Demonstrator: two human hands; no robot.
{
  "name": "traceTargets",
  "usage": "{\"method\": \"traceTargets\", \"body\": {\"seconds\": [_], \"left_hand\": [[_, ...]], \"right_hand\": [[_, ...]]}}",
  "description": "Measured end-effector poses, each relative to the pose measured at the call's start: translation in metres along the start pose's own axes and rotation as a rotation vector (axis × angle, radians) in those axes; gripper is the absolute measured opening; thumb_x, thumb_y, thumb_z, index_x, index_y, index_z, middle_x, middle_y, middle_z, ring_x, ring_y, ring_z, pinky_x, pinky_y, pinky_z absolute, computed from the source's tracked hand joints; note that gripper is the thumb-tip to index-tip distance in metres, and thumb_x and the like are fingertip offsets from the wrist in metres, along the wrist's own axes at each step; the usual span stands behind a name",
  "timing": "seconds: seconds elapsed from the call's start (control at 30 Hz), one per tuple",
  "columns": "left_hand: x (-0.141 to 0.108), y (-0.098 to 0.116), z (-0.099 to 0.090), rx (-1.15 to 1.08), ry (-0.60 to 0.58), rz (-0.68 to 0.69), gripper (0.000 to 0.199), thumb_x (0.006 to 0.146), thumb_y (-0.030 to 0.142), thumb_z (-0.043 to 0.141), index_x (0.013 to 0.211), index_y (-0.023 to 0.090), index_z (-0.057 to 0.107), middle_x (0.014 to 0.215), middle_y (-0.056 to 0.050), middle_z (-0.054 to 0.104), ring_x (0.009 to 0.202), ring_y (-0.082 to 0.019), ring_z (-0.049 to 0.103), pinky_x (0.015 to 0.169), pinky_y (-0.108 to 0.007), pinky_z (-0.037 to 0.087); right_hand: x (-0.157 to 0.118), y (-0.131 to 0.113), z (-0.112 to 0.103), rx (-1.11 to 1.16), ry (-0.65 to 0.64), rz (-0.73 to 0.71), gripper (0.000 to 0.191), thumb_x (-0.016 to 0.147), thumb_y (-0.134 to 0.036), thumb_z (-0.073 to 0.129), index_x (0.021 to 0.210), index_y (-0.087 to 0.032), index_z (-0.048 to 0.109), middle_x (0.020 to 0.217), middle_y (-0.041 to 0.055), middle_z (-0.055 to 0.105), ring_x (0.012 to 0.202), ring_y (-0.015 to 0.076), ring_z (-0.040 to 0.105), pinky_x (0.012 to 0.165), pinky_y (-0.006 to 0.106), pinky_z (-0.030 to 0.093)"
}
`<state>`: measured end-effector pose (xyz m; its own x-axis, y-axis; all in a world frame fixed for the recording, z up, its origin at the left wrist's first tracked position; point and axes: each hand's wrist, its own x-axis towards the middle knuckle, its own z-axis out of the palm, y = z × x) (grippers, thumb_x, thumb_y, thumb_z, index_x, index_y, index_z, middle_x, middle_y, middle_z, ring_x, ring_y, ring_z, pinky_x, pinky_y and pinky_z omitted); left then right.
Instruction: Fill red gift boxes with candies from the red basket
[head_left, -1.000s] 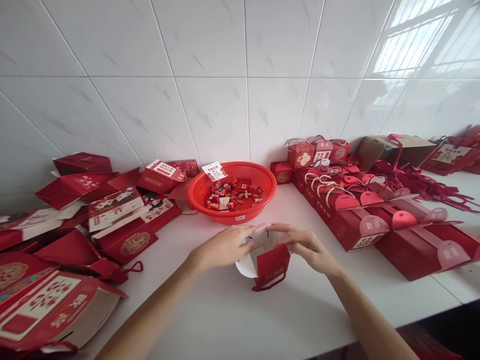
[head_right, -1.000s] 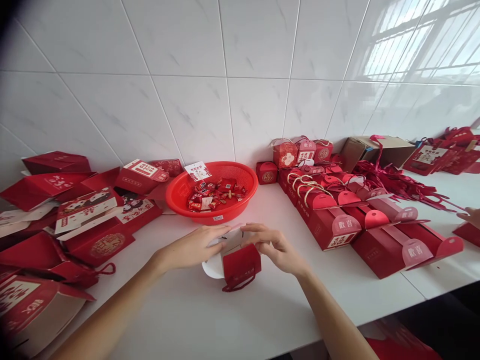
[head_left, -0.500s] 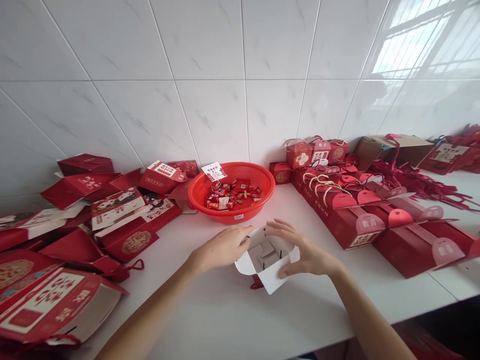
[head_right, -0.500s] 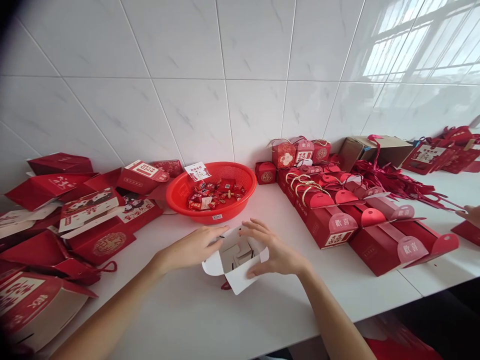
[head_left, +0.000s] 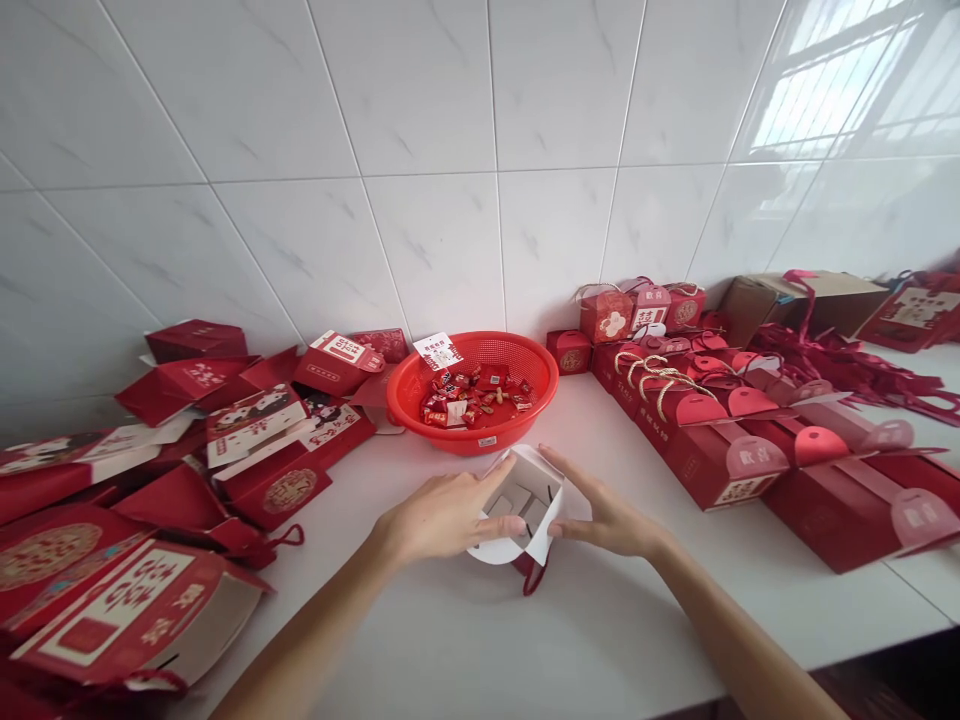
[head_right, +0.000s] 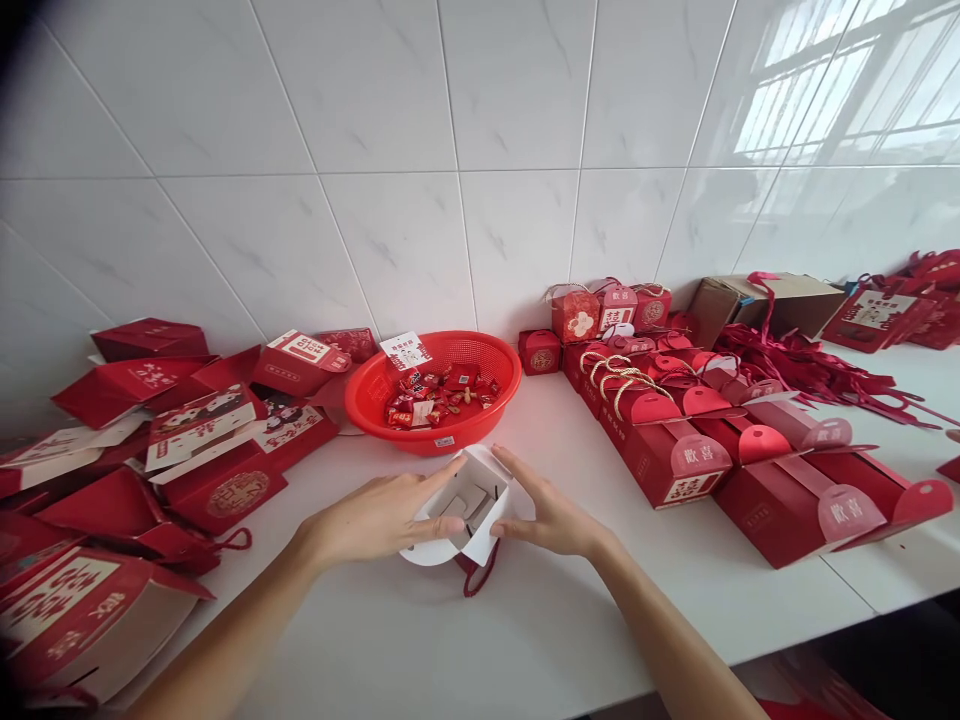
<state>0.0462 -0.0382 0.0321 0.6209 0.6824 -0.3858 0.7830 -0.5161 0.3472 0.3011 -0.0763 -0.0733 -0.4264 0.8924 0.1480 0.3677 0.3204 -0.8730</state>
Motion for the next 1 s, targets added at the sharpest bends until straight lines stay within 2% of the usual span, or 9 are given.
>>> {"method": "traceTargets", "body": {"seconds": [0.17, 0.3, 0.37, 0.5, 0.57, 0.67, 0.8, 0.9, 1.0], "left_hand": [[-0.007, -0.016, -0.012, -0.025, 0.036, 0.003, 0.089, 0.084, 0.081, 0.044, 0.157, 0.029, 0.036, 0.1, -0.009, 0.074, 0.094, -0.033, 0.07, 0.075, -0.031, 0.046], [-0.011, -0.028, -0.02, -0.086, 0.095, -0.015, 0.077, 0.093, 0.073, 0.041, 0.158, 0.033, 0.033, 0.112, -0.008, 0.075, 0.105, -0.032, 0.07, 0.082, -0.032, 0.048], [-0.013, -0.033, -0.023, -0.132, 0.102, 0.01, 0.073, 0.094, 0.07, 0.041, 0.158, 0.035, 0.033, 0.126, -0.008, 0.072, 0.111, -0.032, 0.068, 0.088, -0.034, 0.048], [-0.017, -0.038, -0.03, -0.174, 0.11, 0.049, 0.065, 0.096, 0.068, 0.042, 0.155, 0.042, 0.037, 0.15, 0.0, 0.055, 0.131, -0.033, 0.057, 0.104, -0.036, 0.042], [-0.019, -0.038, -0.033, -0.186, 0.124, 0.042, 0.062, 0.097, 0.066, 0.043, 0.154, 0.042, 0.04, 0.148, 0.001, 0.057, 0.131, -0.032, 0.056, 0.104, -0.035, 0.042], [-0.023, -0.039, -0.037, -0.187, 0.162, 0.034, 0.059, 0.097, 0.062, 0.045, 0.152, 0.04, 0.044, 0.131, 0.0, 0.07, 0.116, -0.03, 0.066, 0.095, -0.031, 0.046], [-0.023, -0.043, -0.041, -0.171, 0.189, 0.055, 0.055, 0.098, 0.06, 0.044, 0.144, 0.034, 0.055, 0.117, 0.0, 0.075, 0.108, -0.027, 0.068, 0.092, -0.029, 0.046], [-0.021, -0.05, -0.041, -0.148, 0.228, 0.054, 0.055, 0.096, 0.062, 0.046, 0.138, 0.029, 0.061, 0.124, -0.004, 0.073, 0.113, -0.028, 0.066, 0.096, -0.03, 0.045], [-0.018, -0.055, -0.042, -0.122, 0.241, 0.043, 0.055, 0.096, 0.062, 0.045, 0.14, 0.031, 0.059, 0.136, -0.003, 0.067, 0.123, -0.028, 0.061, 0.101, -0.031, 0.042]], "right_hand": [[0.004, 0.004, 0.014, -0.012, 0.064, -0.036, 0.097, 0.088, -0.053, 0.07, 0.162, -0.034, 0.011, 0.171, 0.0063, 0.007, 0.157, 0.0283, 0.009, 0.126, 0.056, 0.016], [0.006, -0.001, 0.024, -0.007, 0.101, -0.059, 0.098, 0.09, -0.053, 0.067, 0.163, -0.035, 0.005, 0.171, 0.0053, 0.004, 0.157, 0.0288, 0.006, 0.125, 0.057, 0.017], [0.006, -0.005, 0.027, -0.002, 0.105, -0.083, 0.094, 0.092, -0.053, 0.064, 0.163, -0.035, 0.003, 0.171, 0.0046, 0.003, 0.157, 0.0285, 0.004, 0.125, 0.057, 0.018], [0.004, -0.007, 0.03, 0.018, 0.131, -0.145, 0.088, 0.096, -0.054, 0.057, 0.162, -0.038, 0.002, 0.171, 0.0027, 0.002, 0.157, 0.0298, 0.005, 0.124, 0.058, 0.02], [0.002, -0.008, 0.03, 0.037, 0.142, -0.16, 0.086, 0.096, -0.054, 0.055, 0.162, -0.039, 0.002, 0.171, 0.0032, 0.003, 0.156, 0.0318, 0.014, 0.123, 0.058, 0.023], [-0.001, -0.01, 0.03, 0.057, 0.152, -0.153, 0.084, 0.096, -0.056, 0.053, 0.162, -0.041, 0.002, 0.171, 0.0047, 0.008, 0.152, 0.0342, 0.028, 0.121, 0.058, 0.028], [-0.004, -0.013, 0.03, 0.042, 0.173, -0.159, 0.081, 0.097, -0.057, 0.05, 0.162, -0.041, 0.004, 0.171, 0.0051, 0.009, 0.15, 0.0362, 0.032, 0.119, 0.059, 0.031], [-0.006, -0.013, 0.031, 0.019, 0.178, -0.151, 0.081, 0.098, -0.056, 0.049, 0.162, -0.04, 0.003, 0.171, 0.0064, 0.009, 0.149, 0.0368, 0.034, 0.118, 0.06, 0.032], [-0.007, -0.013, 0.031, 0.008, 0.184, -0.148, 0.079, 0.098, -0.056, 0.048, 0.162, -0.04, 0.003, 0.171, 0.0077, 0.01, 0.147, 0.0364, 0.036, 0.117, 0.06, 0.034]]}}
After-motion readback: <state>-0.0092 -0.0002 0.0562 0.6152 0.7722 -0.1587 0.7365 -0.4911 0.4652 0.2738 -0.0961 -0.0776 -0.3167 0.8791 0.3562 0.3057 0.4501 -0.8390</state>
